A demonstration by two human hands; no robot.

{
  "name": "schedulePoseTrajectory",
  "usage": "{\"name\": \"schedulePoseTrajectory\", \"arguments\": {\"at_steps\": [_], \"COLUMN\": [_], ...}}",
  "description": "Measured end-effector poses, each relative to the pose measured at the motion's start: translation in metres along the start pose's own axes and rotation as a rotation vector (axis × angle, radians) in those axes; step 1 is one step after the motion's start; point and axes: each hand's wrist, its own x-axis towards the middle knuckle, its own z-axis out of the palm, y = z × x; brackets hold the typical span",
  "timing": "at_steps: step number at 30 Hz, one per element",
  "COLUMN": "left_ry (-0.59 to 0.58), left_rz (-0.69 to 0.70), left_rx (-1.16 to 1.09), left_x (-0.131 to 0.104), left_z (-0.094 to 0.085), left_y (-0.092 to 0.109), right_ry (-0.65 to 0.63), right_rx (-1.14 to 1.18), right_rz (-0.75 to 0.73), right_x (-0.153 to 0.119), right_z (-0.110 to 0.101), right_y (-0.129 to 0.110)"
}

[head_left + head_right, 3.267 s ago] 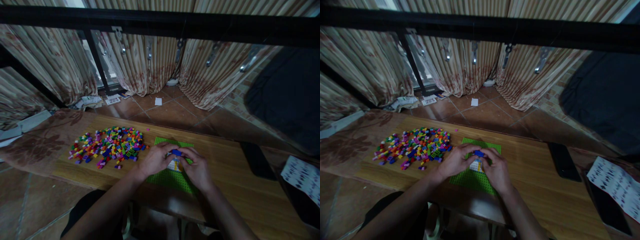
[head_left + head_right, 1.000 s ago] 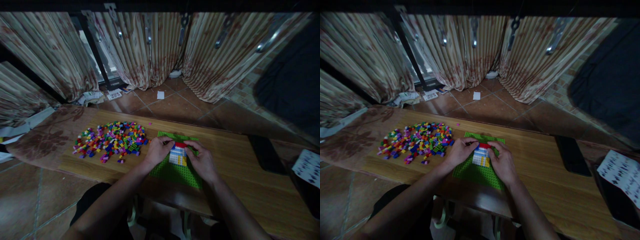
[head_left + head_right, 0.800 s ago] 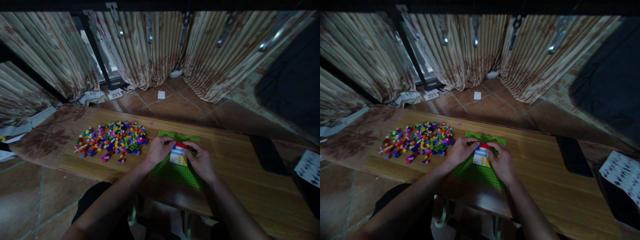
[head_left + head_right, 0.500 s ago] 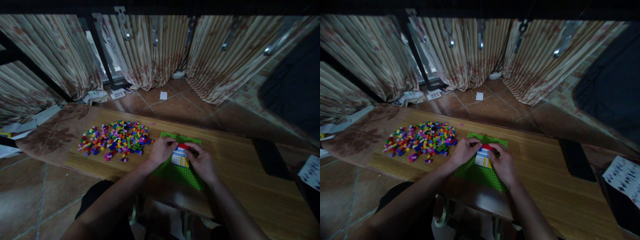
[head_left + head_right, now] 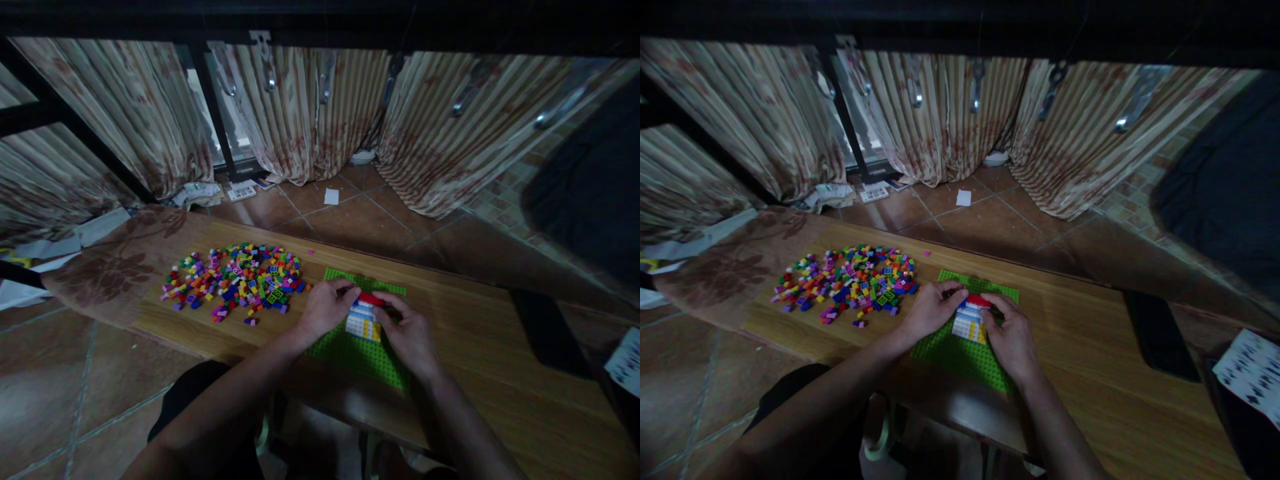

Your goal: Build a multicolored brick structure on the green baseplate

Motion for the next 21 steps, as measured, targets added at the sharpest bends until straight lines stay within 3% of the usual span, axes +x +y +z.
{"name": "schedulePoseTrajectory", "arguments": {"at_steps": [21], "left_ry": [0.011], "left_rz": [0.097], "left_rx": [0.109], "left_x": [0.0036], "left_z": [0.0001], "left_y": [0.0010], "right_ry": [-0.001], "right_rx": [-0.002], "right_rz": [-0.026], "right_x": [0.0006], "right_z": [0.0002], "right_y": [0.0013]}}
